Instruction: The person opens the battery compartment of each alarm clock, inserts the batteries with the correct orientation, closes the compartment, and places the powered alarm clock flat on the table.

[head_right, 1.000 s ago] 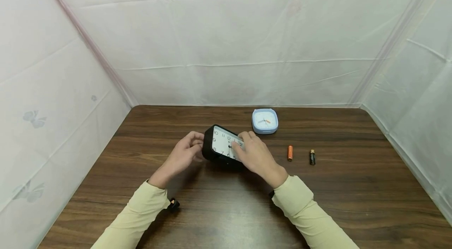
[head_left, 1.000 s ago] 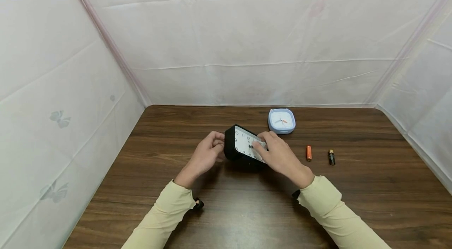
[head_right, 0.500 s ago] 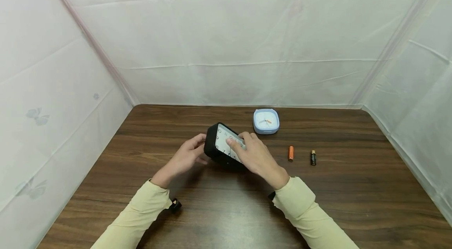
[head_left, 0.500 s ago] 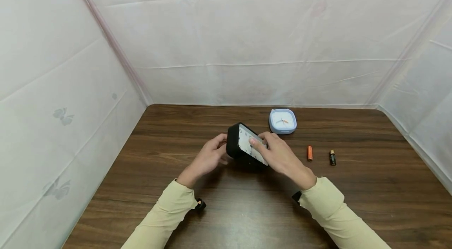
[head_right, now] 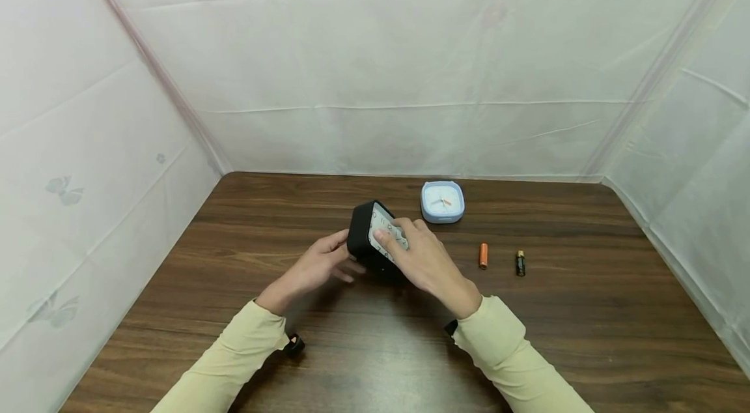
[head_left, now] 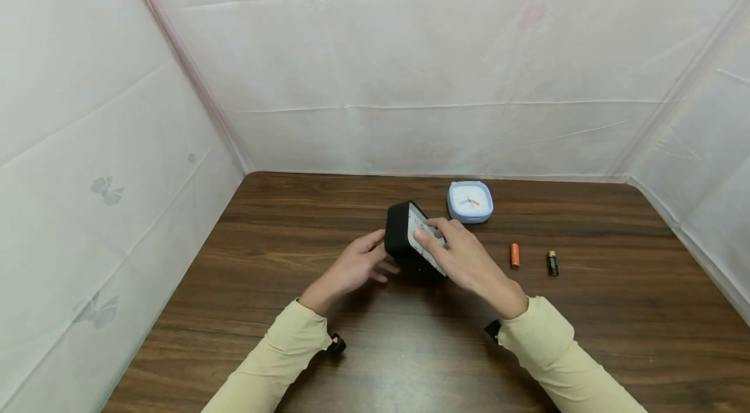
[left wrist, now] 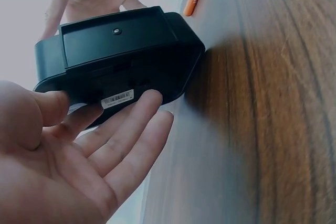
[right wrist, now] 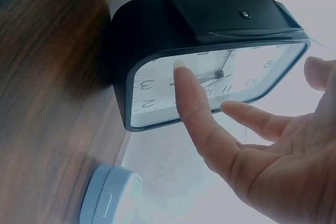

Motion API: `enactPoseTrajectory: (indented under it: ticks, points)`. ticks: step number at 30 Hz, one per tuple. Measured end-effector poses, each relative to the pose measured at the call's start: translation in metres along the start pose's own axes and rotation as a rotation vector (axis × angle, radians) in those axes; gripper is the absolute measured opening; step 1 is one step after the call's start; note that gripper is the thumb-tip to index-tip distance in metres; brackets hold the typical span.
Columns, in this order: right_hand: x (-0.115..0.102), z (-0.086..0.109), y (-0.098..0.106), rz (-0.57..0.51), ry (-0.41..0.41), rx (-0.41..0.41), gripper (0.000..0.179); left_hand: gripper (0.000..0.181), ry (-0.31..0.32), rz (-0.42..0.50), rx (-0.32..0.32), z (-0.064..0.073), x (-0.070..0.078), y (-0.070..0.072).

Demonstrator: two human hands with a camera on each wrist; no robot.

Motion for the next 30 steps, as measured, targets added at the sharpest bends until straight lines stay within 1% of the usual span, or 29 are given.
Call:
enactPoseTrajectory:
  ticks: [7, 15, 23, 30]
  points:
    - [-0.0026, 0.0016, 0.0011, -0.024, -0.006, -0.008, 0.078, 0.048, 0.027, -0.014, -0.037, 0.0006, 0.0, -0.0037]
    - [-0.0026, 0.0023, 0.0003, -0.178, -0.043, -0.052, 0.077, 0.048, 0.027, 0.001, -0.028, 0.0011, 0.0038, -0.006]
    - [-0.0011, 0.0003, -0.0024, -0.311, -0.057, -0.082, 0.075, 0.048, 0.04, 0.037, -0.026, 0.0004, 0.0026, -0.0051]
    - [0.0003, -0.0025, -0.0021, -0.364, -0.042, -0.097, 0.074, 0.051, 0.04, 0.031, -0.023, 0.0001, 0.0011, -0.0038]
Point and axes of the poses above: each hand's wrist, its own z-axis away from the middle knuckle, its own y-axis out of the back of the hand, x = y × z, the point moved 1 cm from there along -z, towards the middle knuckle, and after that the axes turned 5 degrees about z, right-handed, at the moved point
